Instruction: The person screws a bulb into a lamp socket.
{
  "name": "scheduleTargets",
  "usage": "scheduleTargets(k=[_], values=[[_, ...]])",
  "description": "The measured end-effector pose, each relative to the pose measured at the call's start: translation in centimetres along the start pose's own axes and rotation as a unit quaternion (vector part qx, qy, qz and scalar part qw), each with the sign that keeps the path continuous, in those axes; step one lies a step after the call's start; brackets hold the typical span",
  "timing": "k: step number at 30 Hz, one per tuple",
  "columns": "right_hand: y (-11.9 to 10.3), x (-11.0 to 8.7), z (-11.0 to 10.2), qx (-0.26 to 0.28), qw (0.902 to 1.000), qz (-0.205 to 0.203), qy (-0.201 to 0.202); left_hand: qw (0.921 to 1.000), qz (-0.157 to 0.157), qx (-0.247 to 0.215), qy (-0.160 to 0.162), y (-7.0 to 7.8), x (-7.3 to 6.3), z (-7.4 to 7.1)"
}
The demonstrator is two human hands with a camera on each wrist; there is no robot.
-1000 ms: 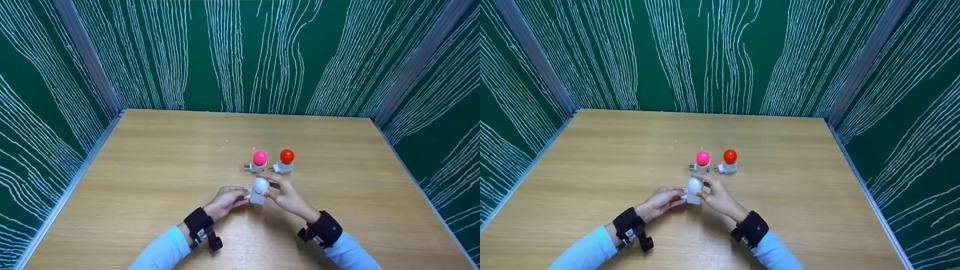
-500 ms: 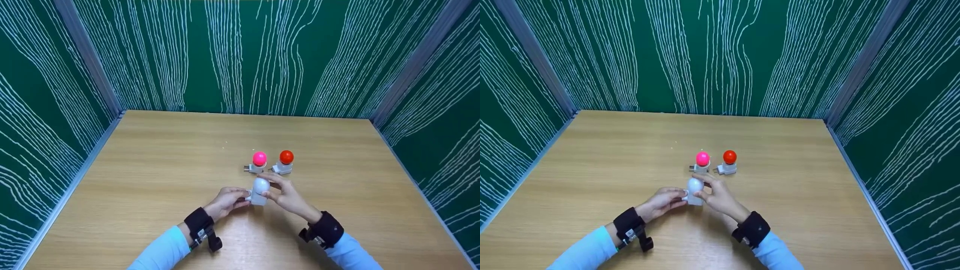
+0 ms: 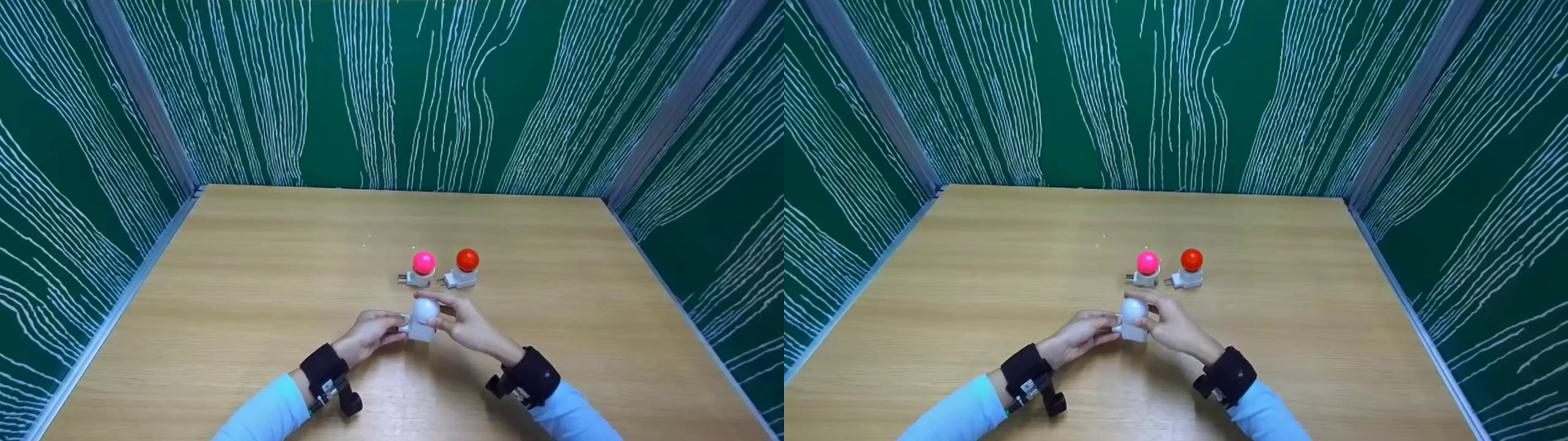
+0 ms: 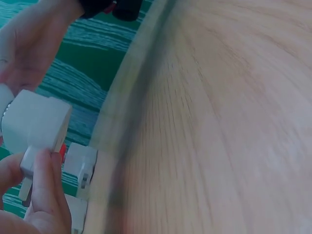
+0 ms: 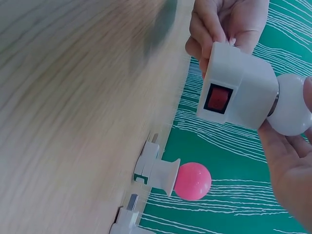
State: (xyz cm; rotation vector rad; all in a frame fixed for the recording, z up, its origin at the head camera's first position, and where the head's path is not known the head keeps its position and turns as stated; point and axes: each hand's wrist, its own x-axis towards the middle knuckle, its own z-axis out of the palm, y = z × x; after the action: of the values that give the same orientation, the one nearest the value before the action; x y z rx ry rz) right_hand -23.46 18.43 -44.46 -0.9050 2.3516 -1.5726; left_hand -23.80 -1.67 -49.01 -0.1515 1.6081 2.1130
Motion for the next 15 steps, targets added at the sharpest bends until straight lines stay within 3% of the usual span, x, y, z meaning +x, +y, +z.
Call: scheduleTargets(k=[15], values=[[0.28, 0.25, 0.67, 0.035, 0.9977, 0.012, 0.057, 0.9991, 0.013, -0.024, 0.033, -0.2, 0.03, 0.36]])
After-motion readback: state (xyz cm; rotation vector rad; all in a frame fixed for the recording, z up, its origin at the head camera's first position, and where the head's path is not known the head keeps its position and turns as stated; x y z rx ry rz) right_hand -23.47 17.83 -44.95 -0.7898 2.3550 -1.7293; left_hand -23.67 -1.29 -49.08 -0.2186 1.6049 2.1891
